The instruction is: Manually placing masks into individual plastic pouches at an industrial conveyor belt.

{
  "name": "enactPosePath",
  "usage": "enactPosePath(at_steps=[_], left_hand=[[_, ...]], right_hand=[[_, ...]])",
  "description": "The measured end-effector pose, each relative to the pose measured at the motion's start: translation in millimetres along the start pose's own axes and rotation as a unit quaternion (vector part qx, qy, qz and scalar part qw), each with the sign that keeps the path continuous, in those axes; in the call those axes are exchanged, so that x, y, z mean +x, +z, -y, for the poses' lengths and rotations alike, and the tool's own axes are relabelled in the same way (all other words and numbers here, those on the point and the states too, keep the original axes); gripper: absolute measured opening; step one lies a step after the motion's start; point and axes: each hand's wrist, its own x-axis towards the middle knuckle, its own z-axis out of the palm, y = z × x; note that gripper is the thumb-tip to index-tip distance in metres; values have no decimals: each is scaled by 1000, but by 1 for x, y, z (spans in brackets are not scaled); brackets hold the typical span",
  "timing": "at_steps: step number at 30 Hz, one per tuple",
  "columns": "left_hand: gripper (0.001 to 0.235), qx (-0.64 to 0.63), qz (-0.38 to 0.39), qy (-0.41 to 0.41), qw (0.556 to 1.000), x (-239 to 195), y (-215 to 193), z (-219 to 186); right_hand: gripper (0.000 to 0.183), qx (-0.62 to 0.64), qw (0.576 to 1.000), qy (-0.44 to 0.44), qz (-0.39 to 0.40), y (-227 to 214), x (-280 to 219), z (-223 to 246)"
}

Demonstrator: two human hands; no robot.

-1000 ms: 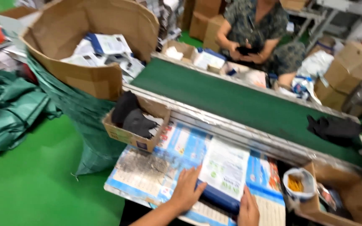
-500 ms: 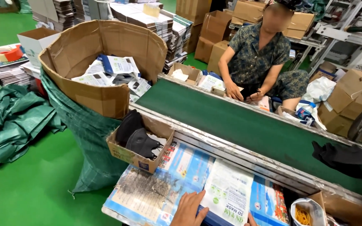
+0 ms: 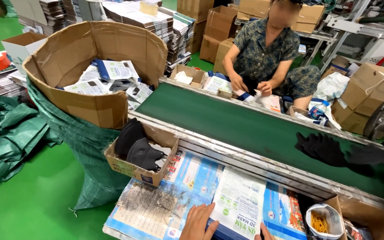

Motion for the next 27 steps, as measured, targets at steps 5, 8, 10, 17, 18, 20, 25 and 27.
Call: enactPosePath(at_steps=[5,8,10,17,18,20,25,27], left_hand=[[61,25,-16,14,999,1,10,10],[61,54,-66,83,993,6,26,28],[59,70,-53,75,993,9,31,35],[61,135,-34,-11,990,22,55,80],[61,136,-34,-12,990,23,56,81],[60,134,-8,-41,990,23,54,83],[57,117,-74,12,990,13,49,74],[57,105,-96,31,989,10,37,60]], right_hand=[[42,-9,999,42,-26,-18,-14,32],[41,-27,994,89,-65,-65,89,231],[45,-73,995,35,-61,-97,162,277],[79,-287,946,135,-66,-149,379,120],[79,-286,946,136,-66,-144,394,94],[65,-371,897,239,-2,-129,424,44],[62,-358,932,34,36,10,399,179],[60,-320,945,-53,35,43,383,224]])
